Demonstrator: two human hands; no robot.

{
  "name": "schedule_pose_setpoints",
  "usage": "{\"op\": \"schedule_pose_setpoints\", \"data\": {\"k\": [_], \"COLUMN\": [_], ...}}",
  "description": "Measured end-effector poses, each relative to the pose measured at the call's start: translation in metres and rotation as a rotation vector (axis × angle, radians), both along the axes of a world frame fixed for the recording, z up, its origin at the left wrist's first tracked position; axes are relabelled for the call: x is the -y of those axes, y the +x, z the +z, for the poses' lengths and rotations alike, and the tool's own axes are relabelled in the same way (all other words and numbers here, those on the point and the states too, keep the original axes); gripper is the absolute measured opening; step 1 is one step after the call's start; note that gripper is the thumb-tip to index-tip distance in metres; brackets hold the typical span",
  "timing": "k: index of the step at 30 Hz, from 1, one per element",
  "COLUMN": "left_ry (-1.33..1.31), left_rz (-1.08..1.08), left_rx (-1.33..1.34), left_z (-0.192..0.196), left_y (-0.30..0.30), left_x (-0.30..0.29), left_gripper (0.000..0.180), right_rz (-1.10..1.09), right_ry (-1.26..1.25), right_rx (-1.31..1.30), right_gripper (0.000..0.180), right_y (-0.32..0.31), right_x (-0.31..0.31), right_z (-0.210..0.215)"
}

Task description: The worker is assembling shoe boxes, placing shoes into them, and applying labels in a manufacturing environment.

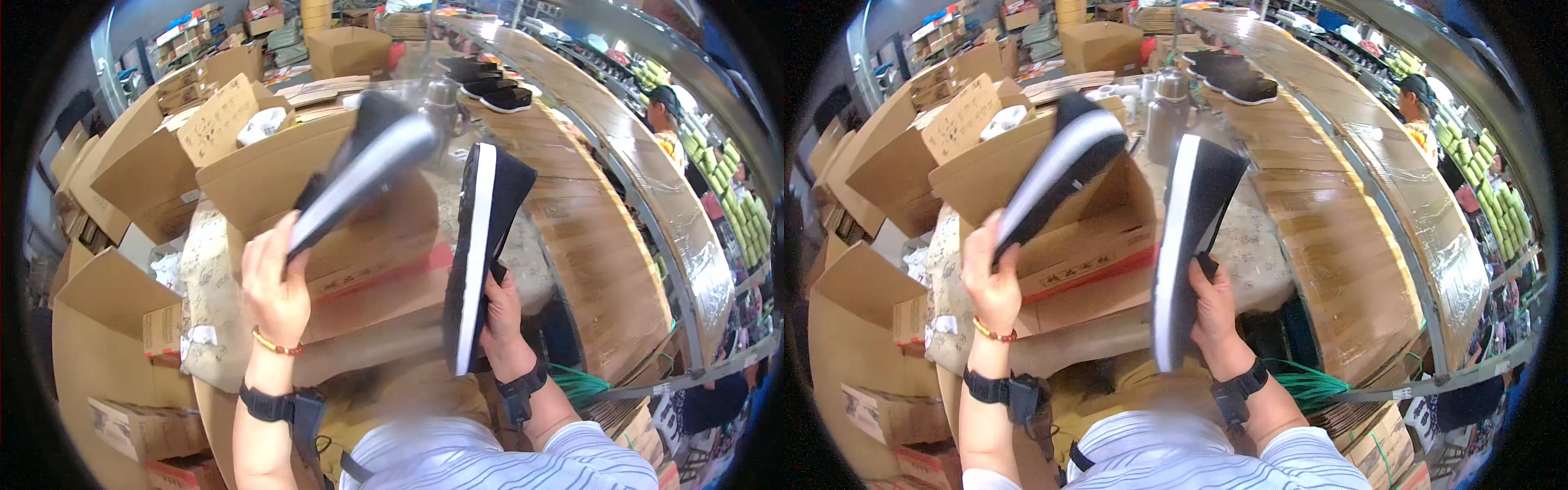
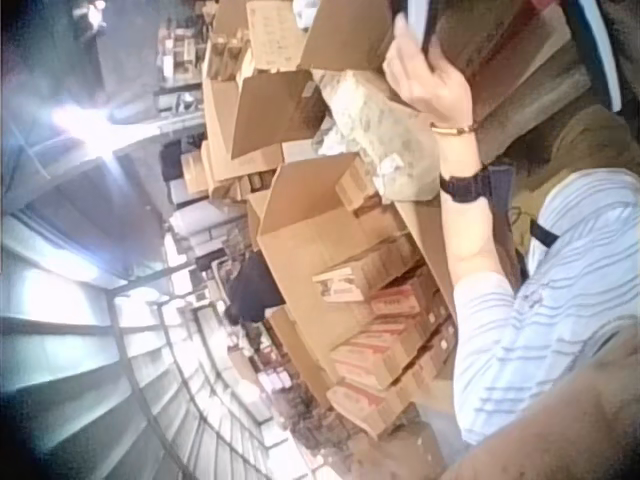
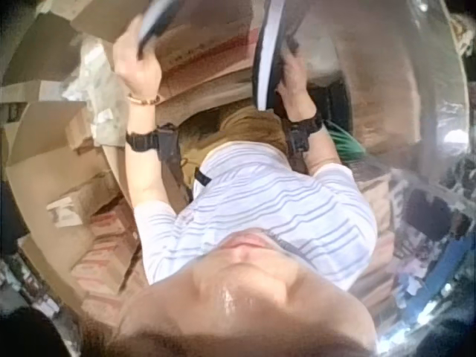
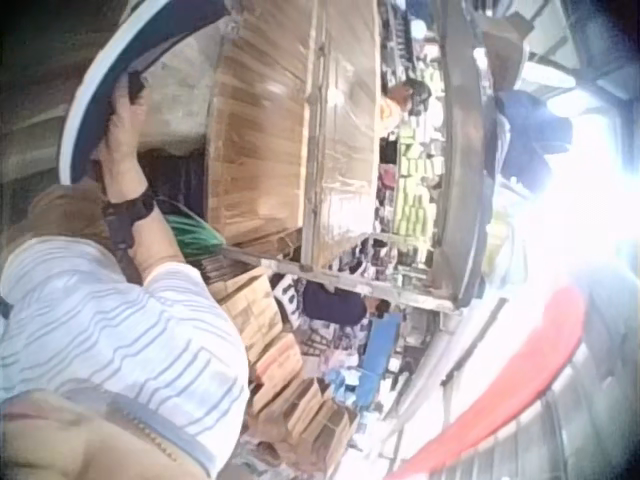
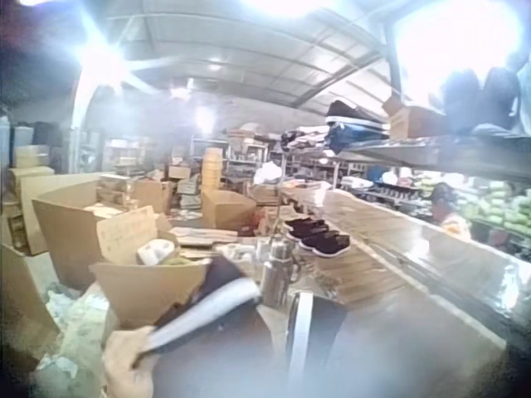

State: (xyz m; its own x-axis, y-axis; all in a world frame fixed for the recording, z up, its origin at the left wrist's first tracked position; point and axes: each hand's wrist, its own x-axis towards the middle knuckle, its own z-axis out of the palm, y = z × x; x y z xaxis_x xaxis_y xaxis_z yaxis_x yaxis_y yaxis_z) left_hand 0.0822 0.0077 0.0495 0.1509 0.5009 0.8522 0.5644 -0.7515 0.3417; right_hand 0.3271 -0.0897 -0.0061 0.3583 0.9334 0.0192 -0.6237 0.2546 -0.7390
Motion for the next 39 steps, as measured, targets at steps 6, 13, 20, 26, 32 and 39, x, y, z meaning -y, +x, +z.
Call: {"op": "schedule_pose_setpoints", "data": {"k": [6, 13, 20, 26, 32, 39], "left_ry": [-0.148, -0.030, -0.484, -0.463, -0.433, -0.306], "left_rz": [-0.064, 0.317, -0.133, 0.095, 0.314, 0.115], "left_rx": [-0.476, 0.192, 0.526, 0.058, -0.223, 0.028], "left_z": [-0.025, -0.030, -0.078, -0.060, -0.064, -0.080], "left_y": [-0.028, -0.113, -0.101, -0.104, -0.061, -0.095], "left_x": [-0.002, -0.052, -0.079, -0.079, -0.072, -0.064], "left_gripper": [0.037, 0.023, 0.017, 0.041, 0.074, 0.040], "right_rz": [0.000, -0.212, -0.342, -0.384, -0.230, 0.063], "right_ry": [0.018, 0.271, 0.650, 0.512, -0.065, -0.042], "right_rx": [0.037, 0.569, 1.748, 1.621, 1.453, 1.373], "right_gripper": [0.015, 0.015, 0.015, 0.017, 0.041, 0.060], "right_y": [-0.010, -0.025, -0.057, -0.013, 0.021, 0.050], "right_x": [-0.020, -0.059, -0.138, -0.137, -0.174, -0.192], "right_z": [-0.011, 0.044, 0.029, 0.062, -0.029, 0.002]}}
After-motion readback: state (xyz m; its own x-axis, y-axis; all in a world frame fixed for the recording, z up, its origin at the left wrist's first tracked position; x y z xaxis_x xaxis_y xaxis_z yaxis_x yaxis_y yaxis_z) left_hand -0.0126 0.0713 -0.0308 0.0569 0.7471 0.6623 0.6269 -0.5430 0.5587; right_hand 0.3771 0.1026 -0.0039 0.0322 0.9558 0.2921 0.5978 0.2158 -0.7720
